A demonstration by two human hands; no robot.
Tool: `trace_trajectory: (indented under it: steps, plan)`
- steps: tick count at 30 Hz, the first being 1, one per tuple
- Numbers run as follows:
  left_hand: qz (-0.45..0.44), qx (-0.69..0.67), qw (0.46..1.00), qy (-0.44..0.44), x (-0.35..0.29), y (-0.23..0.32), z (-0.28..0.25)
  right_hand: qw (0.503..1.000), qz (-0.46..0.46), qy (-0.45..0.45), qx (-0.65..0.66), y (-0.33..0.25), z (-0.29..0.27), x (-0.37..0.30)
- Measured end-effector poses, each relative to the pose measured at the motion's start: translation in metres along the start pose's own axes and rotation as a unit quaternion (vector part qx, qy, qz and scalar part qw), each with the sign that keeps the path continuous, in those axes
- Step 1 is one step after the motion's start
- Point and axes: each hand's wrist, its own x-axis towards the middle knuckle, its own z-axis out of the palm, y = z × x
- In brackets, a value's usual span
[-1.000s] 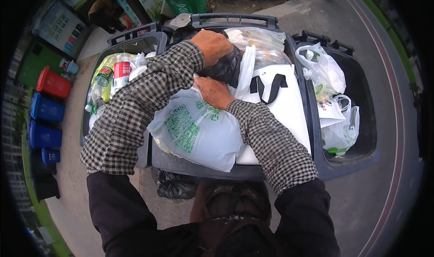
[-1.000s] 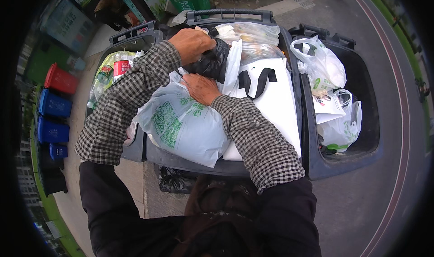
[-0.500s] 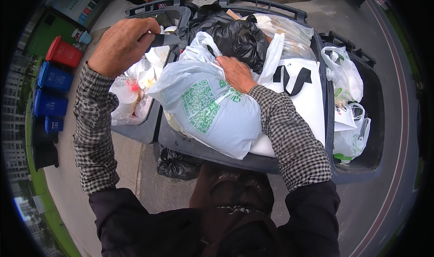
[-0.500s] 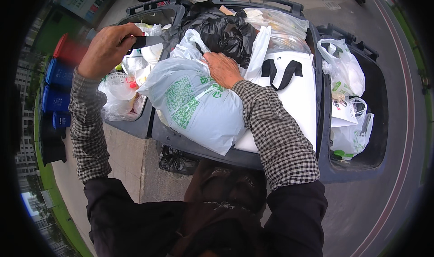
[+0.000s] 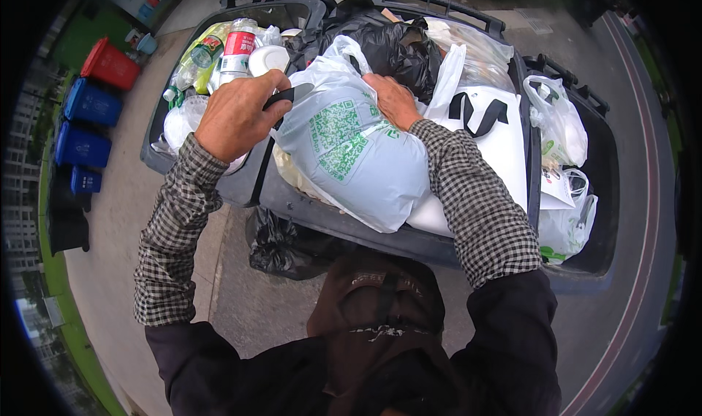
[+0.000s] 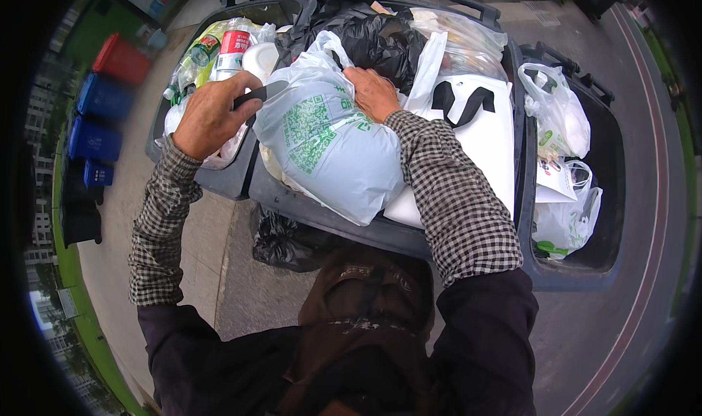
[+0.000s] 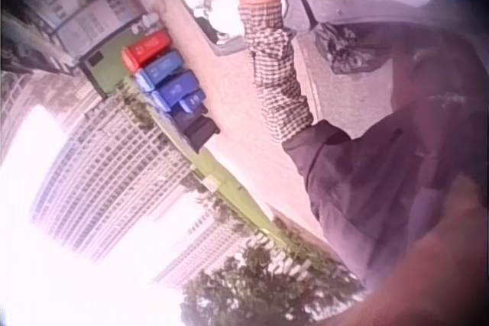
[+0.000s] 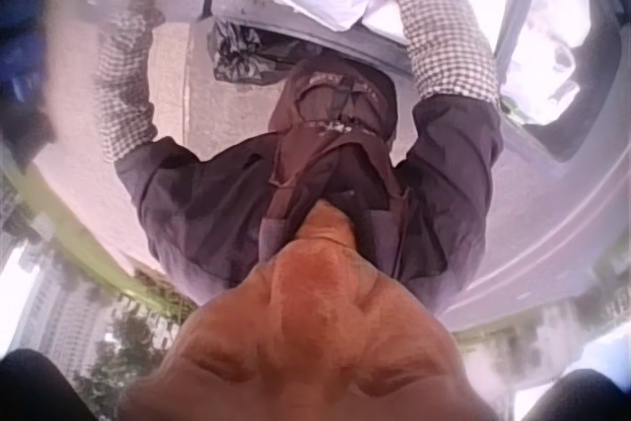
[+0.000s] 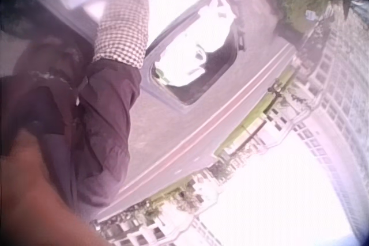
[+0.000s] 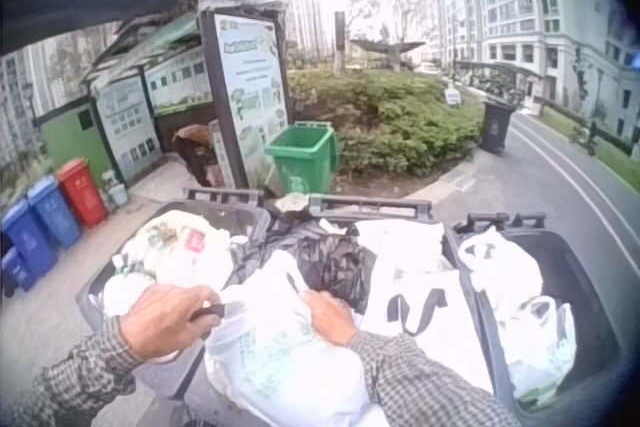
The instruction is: The person sorts through trash bags in a large bin, picking out plastic bottles and containers. They remove bottles from a purple bag, crush them, and place them into a separate bag. The person also handles a clear plastic container and other recyclable items.
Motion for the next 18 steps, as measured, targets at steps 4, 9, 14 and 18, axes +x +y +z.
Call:
trace_trajectory:
  steps: [4,9,14,18]
  plan:
    - [0.045,0.117,0.988,-0.089,-0.036,0.021,0.024,0.997,0.05,-0.055,0.037,-0.008,-0.008,0.005]
    - [-0.001,-0.058,0.998,-0.025,-0.029,-0.013,0.0,0.971,0.132,-0.098,0.173,-0.014,-0.036,0.013]
    - [0.088,-0.037,0.969,0.23,0.044,-0.028,0.056,0.958,0.175,-0.025,0.226,-0.058,-0.111,0.025]
    - [-0.005,-0.066,0.988,0.137,0.056,-0.046,0.135,0.991,-0.027,-0.061,0.114,-0.145,-0.155,-0.007]
